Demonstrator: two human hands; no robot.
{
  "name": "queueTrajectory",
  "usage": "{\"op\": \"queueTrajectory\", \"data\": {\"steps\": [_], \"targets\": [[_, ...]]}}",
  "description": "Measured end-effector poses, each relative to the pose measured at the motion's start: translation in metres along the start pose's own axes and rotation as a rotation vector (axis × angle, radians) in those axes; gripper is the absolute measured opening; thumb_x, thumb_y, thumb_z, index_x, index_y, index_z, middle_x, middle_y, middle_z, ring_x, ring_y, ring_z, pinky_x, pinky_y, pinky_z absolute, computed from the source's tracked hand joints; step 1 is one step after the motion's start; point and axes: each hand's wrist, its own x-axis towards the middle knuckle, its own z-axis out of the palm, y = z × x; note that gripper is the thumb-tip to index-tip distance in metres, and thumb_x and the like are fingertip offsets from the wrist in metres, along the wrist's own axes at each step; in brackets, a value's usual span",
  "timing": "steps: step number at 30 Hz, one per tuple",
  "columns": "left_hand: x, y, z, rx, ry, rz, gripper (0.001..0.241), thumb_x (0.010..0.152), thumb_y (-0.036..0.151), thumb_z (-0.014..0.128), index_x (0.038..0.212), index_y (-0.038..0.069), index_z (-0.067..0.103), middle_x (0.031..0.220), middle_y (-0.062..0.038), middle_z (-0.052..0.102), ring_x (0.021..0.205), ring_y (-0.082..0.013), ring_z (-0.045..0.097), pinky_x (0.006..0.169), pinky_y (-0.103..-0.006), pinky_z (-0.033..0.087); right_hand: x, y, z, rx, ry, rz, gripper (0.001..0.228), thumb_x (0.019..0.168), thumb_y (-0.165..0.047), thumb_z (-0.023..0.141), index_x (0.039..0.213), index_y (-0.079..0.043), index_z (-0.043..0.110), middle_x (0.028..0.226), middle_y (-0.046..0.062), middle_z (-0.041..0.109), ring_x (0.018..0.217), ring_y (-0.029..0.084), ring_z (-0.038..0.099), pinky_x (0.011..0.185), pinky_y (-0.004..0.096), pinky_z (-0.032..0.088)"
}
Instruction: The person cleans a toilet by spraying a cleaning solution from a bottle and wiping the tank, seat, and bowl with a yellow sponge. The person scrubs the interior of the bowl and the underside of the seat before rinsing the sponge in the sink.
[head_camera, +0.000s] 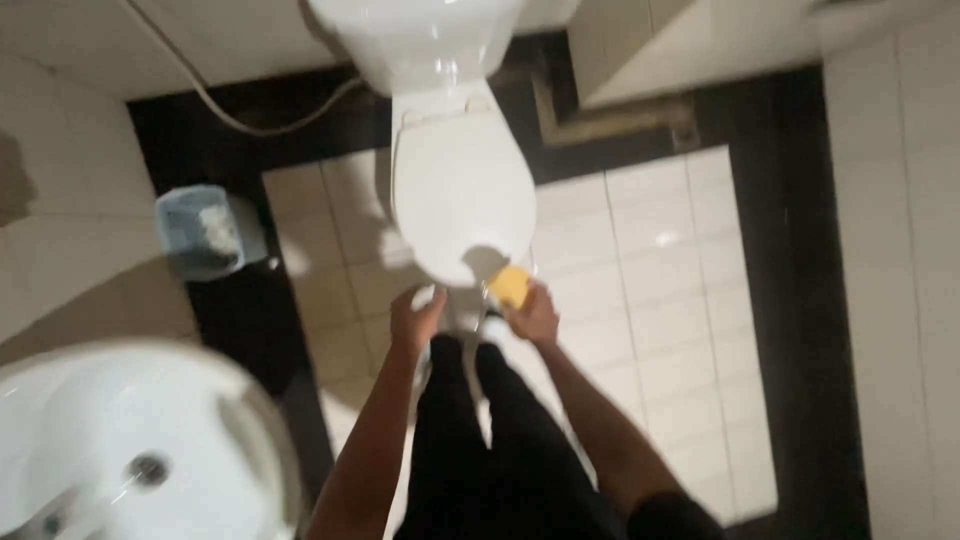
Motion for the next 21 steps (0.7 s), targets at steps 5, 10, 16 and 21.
{"op": "queueTrajectory", "data": {"steps": [5, 10, 16, 21], "targets": [[0.013, 0.003, 0.042, -0.145, 0.21, 0.114, 0.025, 0.078, 0.028, 0.083, 0.089, 0.006, 0.079, 0.085, -0.018, 0.077, 0.09, -0.0317, 0.073, 0.08, -0.046, 0.057, 0.071, 0.004, 0.057, -0.074, 0.669, -0.896, 0.08, 0.074, -0.067, 0.076, 0.124, -0.006, 0.062, 0.102, 0.012, 0.065, 0.091, 0.032, 0.066, 0.081, 0.045, 0.056], [0.028, 0.036, 0.039, -0.298, 0.152, 0.1, 0.023, 0.085, 0.031, 0.082, 0.08, 0.009, 0.077, 0.08, -0.009, 0.077, 0.08, -0.0177, 0.071, 0.082, -0.0387, 0.057, 0.145, -0.01, 0.061, -0.414, 1.202, -1.057, 0.06, 0.104, -0.057, 0.043, 0.122, -0.008, 0.071, 0.106, 0.007, 0.07, 0.09, 0.02, 0.07, 0.08, 0.031, 0.057], [0.103, -0.007, 0.045, -0.32, 0.1, 0.315, 0.024, 0.095, 0.021, 0.078, 0.074, 0.009, 0.074, 0.068, -0.006, 0.071, 0.068, -0.0163, 0.064, 0.081, -0.0354, 0.053, 0.284, 0.022, 0.064, -0.334, 0.48, -0.137, 0.069, 0.079, -0.053, 0.08, 0.136, -0.021, 0.057, 0.127, 0.013, 0.061, 0.111, 0.036, 0.067, 0.086, 0.053, 0.058], [0.097, -0.017, 0.039, -0.344, 0.246, 0.382, 0.027, 0.091, 0.014, 0.079, 0.065, 0.013, 0.069, 0.062, 0.003, 0.065, 0.064, -0.0077, 0.061, 0.075, -0.0272, 0.052, 0.22, -0.045, 0.106, -0.236, 0.714, -0.693, 0.054, 0.077, -0.036, 0.085, 0.118, -0.005, 0.07, 0.109, 0.021, 0.071, 0.099, 0.041, 0.071, 0.083, 0.055, 0.056]]}}
